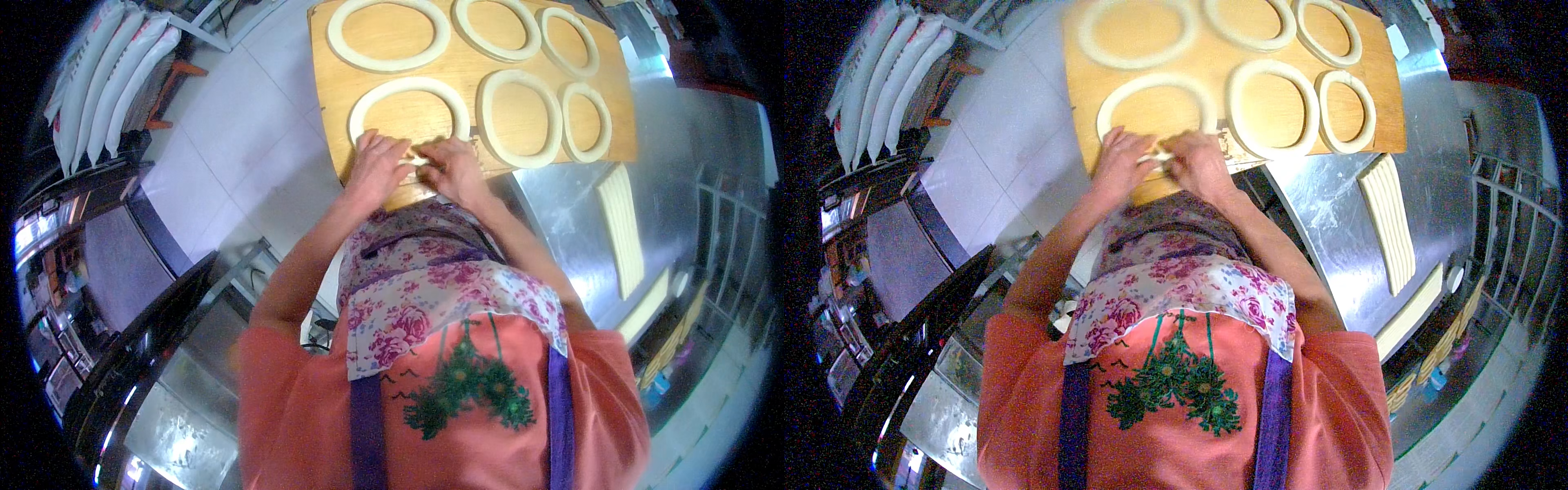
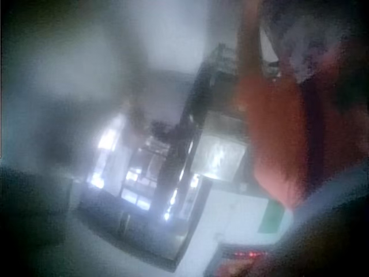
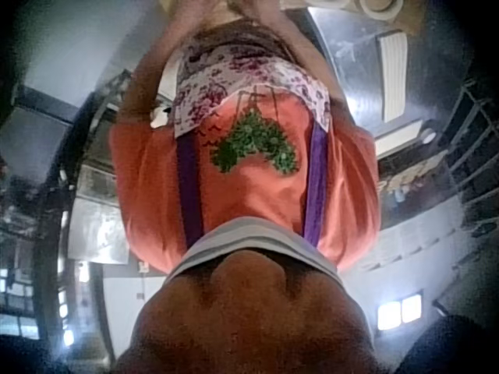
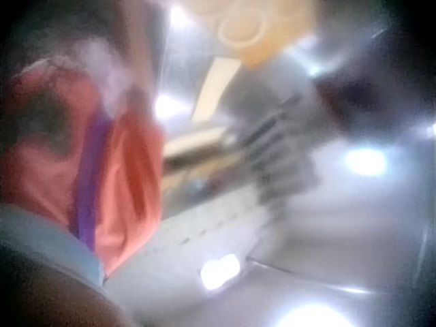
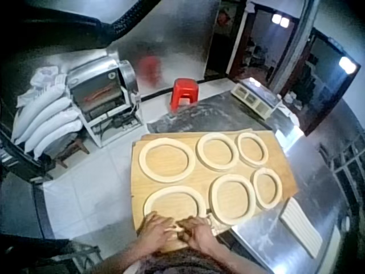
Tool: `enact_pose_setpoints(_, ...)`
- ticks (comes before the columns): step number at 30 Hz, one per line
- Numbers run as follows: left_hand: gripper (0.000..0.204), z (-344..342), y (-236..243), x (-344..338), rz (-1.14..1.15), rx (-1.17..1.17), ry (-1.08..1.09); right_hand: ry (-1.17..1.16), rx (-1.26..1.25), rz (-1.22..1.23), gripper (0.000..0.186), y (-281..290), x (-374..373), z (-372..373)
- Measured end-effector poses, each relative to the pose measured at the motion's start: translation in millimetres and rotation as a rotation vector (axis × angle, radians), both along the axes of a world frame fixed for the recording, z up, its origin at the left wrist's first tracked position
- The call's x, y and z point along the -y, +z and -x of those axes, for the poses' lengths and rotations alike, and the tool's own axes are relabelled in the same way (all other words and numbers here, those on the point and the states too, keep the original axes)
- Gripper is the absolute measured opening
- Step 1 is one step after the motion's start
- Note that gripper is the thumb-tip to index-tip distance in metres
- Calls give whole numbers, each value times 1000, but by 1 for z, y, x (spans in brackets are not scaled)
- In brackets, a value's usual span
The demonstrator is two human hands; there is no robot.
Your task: The person shapes long strips of dough into circular rings by hand on a wooden board. They repeatedly pick up dough strips, form them into circles, and place them onto the board, accumulating a batch of dough rings.
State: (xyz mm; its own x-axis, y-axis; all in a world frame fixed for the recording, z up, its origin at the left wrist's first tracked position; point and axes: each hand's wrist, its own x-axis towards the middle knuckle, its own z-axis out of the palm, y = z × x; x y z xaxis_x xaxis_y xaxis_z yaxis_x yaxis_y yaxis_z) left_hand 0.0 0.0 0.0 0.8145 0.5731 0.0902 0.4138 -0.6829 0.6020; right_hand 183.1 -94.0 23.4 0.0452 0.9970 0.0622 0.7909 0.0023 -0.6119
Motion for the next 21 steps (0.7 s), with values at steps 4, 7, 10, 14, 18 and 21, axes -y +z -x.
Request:
enact_pose_setpoints(4, 44, 6, 9, 3, 55, 19, 12, -12, 46, -34, 29, 10, 4, 9)
enact_pose_setpoints(7, 45, 4, 10, 8, 52, 78, -9, -17, 141, -102, 27, 1, 7, 13)
enact_pose_setpoints(10, 48, 7, 5, 11, 36, 104, -20, 4, 136, -141, 24, -11, 9, 16)
enact_pose_setpoints(14, 51, 11, 5, 11, 30, 94, -9, 45, 54, -213, 22, -18, 6, 19)
enact_pose_setpoints(18, 51, 11, -1, 11, 31, 122, 2, 93, 24, -256, 22, -27, 4, 14)
enact_pose_setpoints(21, 49, 11, -3, 10, 24, 134, 5, 67, 33, -205, 23, -24, 3, 13)
